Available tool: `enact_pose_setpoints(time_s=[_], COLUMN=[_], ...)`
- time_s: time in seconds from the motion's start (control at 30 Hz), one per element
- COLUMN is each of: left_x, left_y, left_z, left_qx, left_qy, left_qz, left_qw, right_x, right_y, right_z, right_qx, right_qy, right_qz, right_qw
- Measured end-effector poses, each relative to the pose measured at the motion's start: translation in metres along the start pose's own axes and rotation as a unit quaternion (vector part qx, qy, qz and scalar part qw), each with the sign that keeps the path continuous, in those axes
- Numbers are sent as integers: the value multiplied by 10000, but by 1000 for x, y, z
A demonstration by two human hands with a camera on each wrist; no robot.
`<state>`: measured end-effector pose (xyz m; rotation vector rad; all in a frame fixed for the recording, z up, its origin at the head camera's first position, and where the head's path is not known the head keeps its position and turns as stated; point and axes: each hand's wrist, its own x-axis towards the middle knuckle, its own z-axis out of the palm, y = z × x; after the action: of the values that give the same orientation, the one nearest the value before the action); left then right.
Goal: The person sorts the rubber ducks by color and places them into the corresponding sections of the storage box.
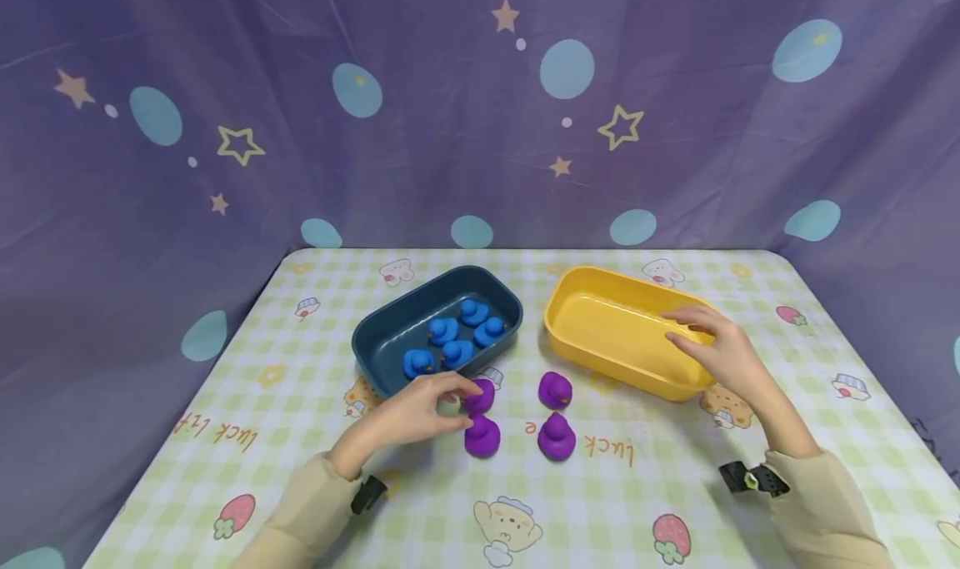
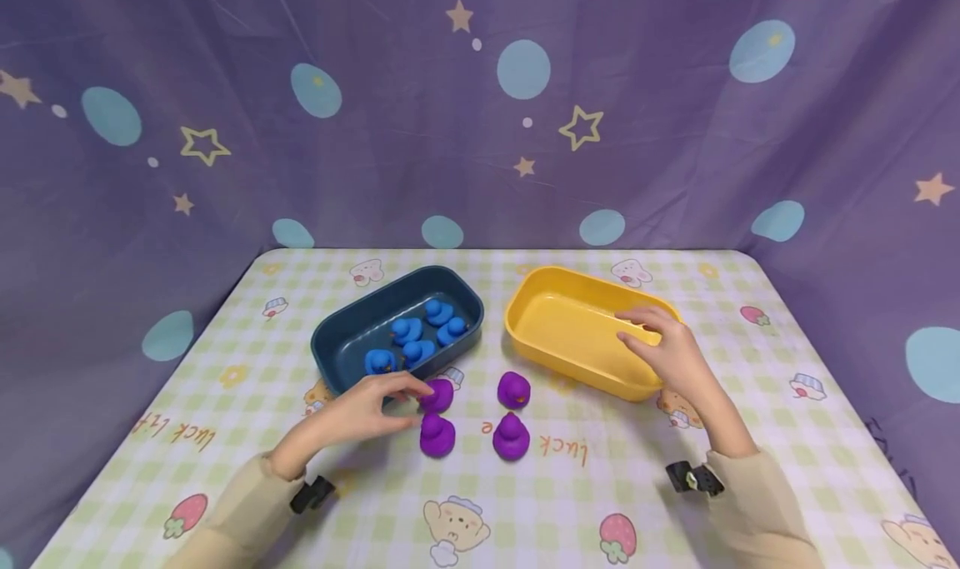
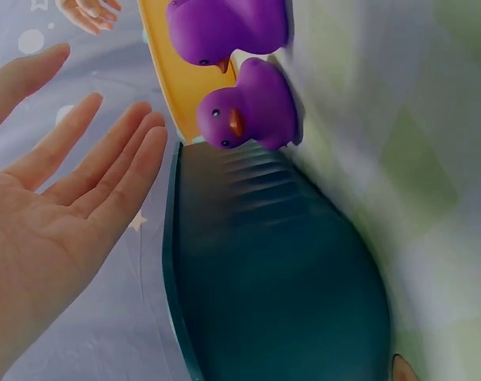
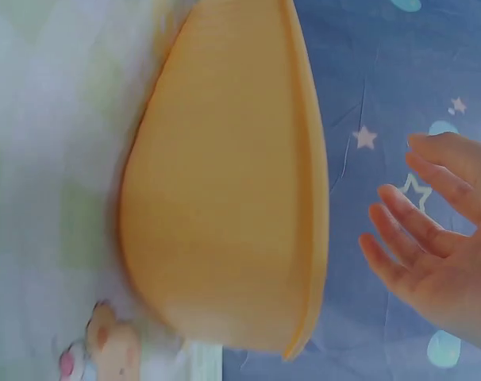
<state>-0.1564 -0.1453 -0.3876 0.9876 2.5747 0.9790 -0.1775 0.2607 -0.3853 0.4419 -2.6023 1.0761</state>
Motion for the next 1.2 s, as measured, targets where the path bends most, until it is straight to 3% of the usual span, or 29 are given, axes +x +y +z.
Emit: enact_pose_setpoints(time_s=[0.3,0.4,0.63,0.73,0.87,1.07,1.2], left_x=[1,2,2,2,2,2,2], left_y=[-5,-5,-6,-8,-8,-9,-9], left_z=[6,8,14,17,19,20,22], left_qx=[-64,-43,42,132,186,321,408], left_qy=[-215,-265,-321,-351,-411,-424,-405], left_qz=[14,47,7,41,44,111,137], left_qw=[9997,9996,9995,9993,9990,9985,9983], right_x=[-12,-15,-20,-23,-25,-28,-30], right_y=[12,27,134,159,163,157,139], right_z=[-11,-12,7,13,12,7,0], right_qx=[-31,-26,-118,-221,-251,128,363], right_qy=[137,241,639,791,870,942,782], right_qz=[628,724,673,824,1016,1276,1603], right_qw=[9979,9971,9956,9932,9907,9873,9833])
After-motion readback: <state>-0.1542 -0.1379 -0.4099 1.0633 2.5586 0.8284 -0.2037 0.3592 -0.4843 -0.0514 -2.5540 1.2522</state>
